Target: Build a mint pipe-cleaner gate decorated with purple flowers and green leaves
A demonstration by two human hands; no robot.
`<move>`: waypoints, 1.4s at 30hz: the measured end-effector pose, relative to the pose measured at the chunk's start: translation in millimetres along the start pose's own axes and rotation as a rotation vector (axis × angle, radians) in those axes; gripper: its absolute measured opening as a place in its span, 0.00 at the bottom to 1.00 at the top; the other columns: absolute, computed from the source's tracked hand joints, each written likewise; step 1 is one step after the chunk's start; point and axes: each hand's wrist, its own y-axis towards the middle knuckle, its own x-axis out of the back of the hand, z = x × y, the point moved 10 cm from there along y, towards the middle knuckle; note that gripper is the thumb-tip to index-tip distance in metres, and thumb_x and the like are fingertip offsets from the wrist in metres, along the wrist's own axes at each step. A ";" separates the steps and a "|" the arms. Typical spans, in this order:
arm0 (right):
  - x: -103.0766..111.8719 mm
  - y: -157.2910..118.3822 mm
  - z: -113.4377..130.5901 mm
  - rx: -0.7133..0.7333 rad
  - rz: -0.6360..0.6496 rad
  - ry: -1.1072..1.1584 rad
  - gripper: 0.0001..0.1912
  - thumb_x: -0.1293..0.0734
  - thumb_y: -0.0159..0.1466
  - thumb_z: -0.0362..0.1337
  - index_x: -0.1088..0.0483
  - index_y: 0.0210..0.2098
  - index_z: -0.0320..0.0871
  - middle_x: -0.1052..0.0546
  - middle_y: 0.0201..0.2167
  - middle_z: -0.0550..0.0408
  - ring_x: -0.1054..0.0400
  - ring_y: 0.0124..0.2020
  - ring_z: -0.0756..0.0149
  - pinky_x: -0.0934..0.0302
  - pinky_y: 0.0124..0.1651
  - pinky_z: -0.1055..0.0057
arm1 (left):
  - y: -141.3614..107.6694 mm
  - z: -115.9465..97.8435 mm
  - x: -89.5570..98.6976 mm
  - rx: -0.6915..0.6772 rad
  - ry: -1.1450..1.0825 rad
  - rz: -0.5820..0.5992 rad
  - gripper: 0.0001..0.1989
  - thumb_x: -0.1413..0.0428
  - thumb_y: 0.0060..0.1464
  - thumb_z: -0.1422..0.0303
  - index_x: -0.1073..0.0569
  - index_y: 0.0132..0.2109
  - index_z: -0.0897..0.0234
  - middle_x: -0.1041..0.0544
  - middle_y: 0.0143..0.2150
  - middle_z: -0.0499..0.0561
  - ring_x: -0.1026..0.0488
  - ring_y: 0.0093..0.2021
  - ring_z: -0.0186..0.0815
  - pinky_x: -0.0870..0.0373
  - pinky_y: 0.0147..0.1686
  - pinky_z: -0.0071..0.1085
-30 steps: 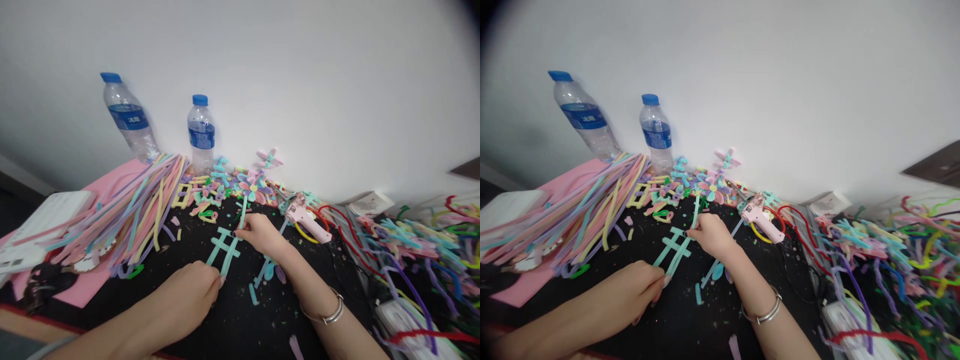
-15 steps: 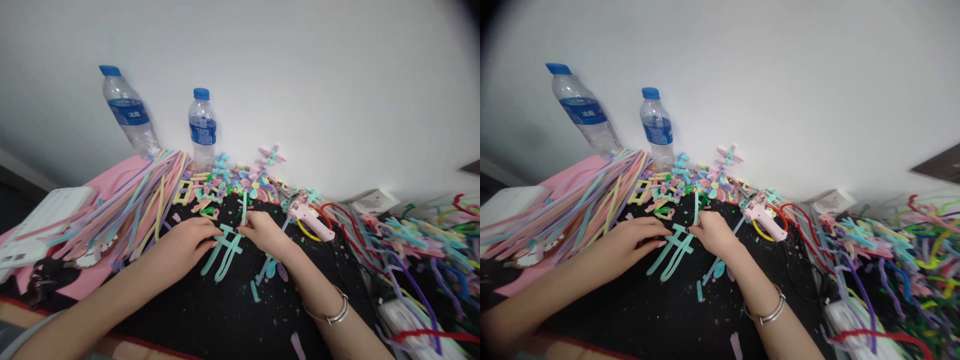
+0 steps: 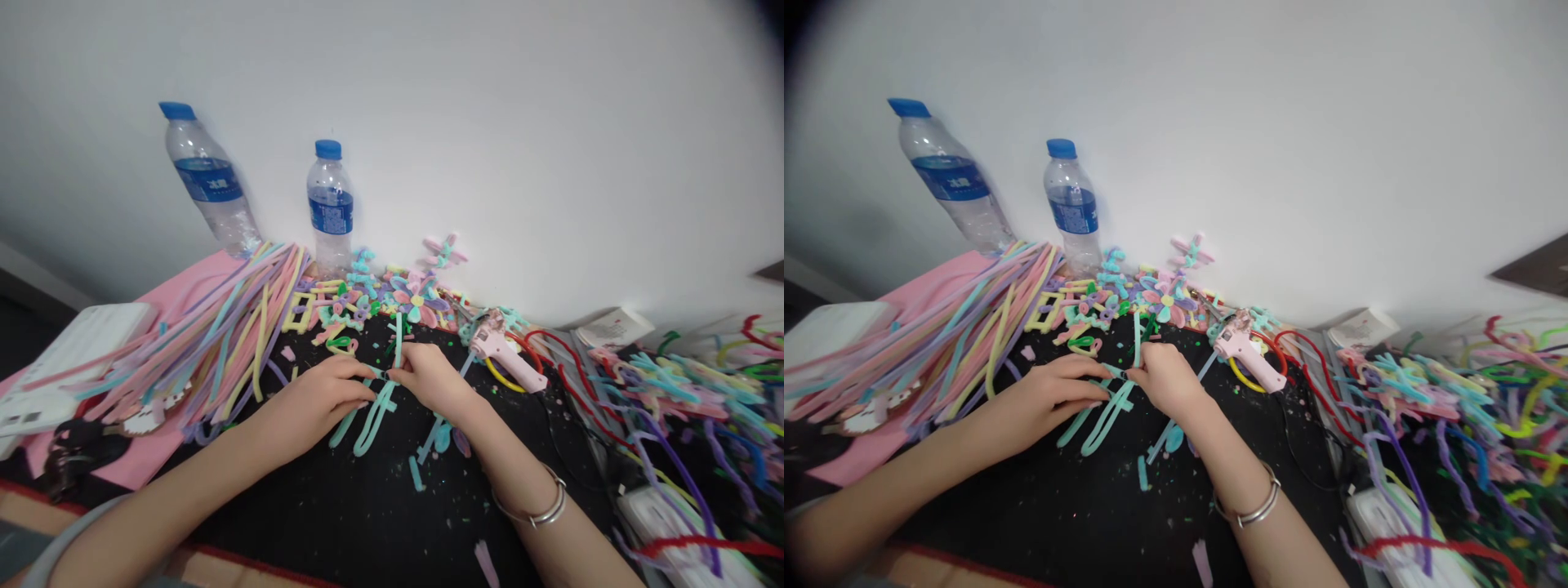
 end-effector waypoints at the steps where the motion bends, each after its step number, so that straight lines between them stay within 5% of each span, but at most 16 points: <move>1: 0.2 -0.3 0.4 0.001 0.001 -0.002 0.10 0.32 0.56 0.33 0.38 0.22 0.42 0.32 0.21 0.59 0.38 0.23 0.71 0.52 0.26 0.76 | 0.2 -2.5 -0.8 -0.017 -0.005 0.011 0.10 0.49 0.59 0.74 0.24 0.41 0.60 0.27 0.49 0.52 0.33 0.52 0.38 0.39 0.55 0.36; 10: -0.5 -2.4 1.1 -0.010 0.010 -0.010 0.09 0.32 0.56 0.34 0.36 0.23 0.42 0.30 0.22 0.58 0.36 0.25 0.71 0.51 0.26 0.76 | -1.8 -3.6 -9.2 -0.004 -0.087 0.091 0.10 0.47 0.57 0.74 0.24 0.44 0.61 0.26 0.50 0.52 0.31 0.52 0.36 0.36 0.53 0.32; 18: -4.1 -2.5 -0.7 -0.020 0.024 -0.024 0.09 0.33 0.57 0.35 0.36 0.23 0.42 0.30 0.23 0.58 0.35 0.25 0.70 0.49 0.27 0.76 | -2.0 22.8 13.3 0.167 -0.078 -0.100 0.08 0.45 0.55 0.72 0.25 0.42 0.62 0.24 0.44 0.51 0.30 0.49 0.38 0.34 0.52 0.36; 42: 1.2 -5.9 10.2 -0.016 0.048 -0.140 0.09 0.33 0.58 0.36 0.36 0.24 0.42 0.28 0.25 0.56 0.34 0.27 0.68 0.50 0.27 0.74 | -2.7 24.5 9.4 0.218 -0.167 -0.099 0.04 0.46 0.55 0.71 0.27 0.36 0.62 0.25 0.40 0.51 0.28 0.43 0.36 0.32 0.46 0.32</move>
